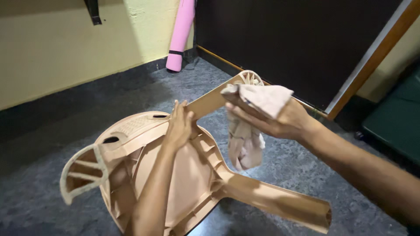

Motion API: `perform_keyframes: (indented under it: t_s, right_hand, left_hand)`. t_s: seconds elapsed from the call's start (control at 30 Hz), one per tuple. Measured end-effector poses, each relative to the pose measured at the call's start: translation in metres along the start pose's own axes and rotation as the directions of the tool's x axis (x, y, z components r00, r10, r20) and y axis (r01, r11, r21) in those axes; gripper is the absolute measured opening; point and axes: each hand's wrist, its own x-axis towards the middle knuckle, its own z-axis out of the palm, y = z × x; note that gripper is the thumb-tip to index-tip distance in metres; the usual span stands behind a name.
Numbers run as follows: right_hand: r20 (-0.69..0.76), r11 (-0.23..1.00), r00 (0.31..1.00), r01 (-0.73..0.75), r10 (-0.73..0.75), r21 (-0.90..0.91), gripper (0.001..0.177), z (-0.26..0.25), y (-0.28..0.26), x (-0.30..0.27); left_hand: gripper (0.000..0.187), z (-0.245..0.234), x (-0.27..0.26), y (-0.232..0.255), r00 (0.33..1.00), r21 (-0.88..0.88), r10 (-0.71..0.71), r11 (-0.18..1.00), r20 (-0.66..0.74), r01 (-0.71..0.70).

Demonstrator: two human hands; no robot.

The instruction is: The person wipes the underside, legs, and backrest of a beige plastic chair using a cloth. The chair is turned upright and placed under a desk after cleaning.

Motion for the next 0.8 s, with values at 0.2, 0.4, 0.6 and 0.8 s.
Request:
perform_keyframes:
  t_s: [0.2, 0.4, 0.6, 0.8]
  right_hand:
    - [0.050, 0.992, 0.992, -0.120, 0.119, 0.027, 0.042, -0.051, -0.046, -0.023]
    - [0.379, 0.916, 0.890, -0.348, 0.255, 0.201, 0.053, -0.080, -0.090, -0.039]
    - [0.816, 0.888, 0.562, -0.434, 0.134, 0.153, 0.067, -0.028, -0.156, -0.096]
    - [0.878, 0.931, 0.400, -0.344, 0.263, -0.122, 0.052, 0.030, -0.224, -0.193]
  left_hand:
    - [0.055, -0.019, -0.087, 0.052, 0.995, 0.059, 0.069, 0.996, -0.068, -0.065]
    - [0.065, 0.017, -0.150, 0.056, 0.869, 0.176, -0.132, 0.983, 0.477, 0.053]
    - [0.087, 0.053, -0.181, 0.034, 0.545, 0.525, -0.491, 0.845, 0.680, 0.106]
    - [0.069, 0.091, -0.232, -0.009, 0.755, 0.692, -0.388, 0.712, 0.528, -0.118]
